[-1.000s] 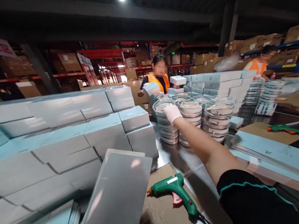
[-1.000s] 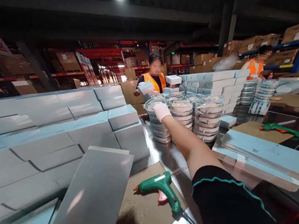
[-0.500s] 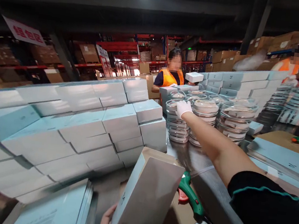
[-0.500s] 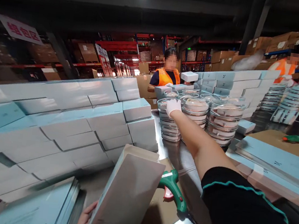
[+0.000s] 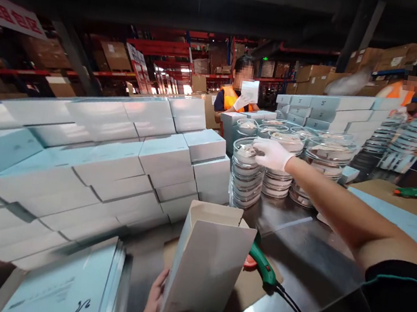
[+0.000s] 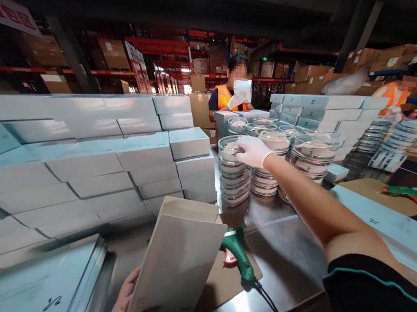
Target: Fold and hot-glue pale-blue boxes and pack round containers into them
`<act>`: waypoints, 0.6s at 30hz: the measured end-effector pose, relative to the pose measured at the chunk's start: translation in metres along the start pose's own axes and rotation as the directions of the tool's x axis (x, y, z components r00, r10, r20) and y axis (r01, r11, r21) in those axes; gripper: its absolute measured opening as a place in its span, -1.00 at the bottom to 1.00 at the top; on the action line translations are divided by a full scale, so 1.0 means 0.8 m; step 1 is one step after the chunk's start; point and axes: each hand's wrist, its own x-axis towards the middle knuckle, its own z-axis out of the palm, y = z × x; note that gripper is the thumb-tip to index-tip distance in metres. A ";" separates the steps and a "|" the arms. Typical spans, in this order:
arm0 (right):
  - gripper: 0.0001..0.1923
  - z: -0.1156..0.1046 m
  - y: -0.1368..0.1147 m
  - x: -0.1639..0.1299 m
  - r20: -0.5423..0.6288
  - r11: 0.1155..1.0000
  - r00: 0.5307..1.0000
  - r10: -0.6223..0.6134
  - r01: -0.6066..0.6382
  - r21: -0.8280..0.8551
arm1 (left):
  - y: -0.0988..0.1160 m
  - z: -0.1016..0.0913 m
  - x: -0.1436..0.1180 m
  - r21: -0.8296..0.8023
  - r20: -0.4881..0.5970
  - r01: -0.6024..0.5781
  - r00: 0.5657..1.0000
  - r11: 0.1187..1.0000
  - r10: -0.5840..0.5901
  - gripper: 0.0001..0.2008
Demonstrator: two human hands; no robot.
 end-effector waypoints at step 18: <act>-0.57 -0.131 -0.153 -0.186 -0.158 0.411 0.982 0.107 0.101 0.906 | 0.007 0.011 -0.008 -0.079 0.143 -0.015 0.989 0.997 0.027 0.10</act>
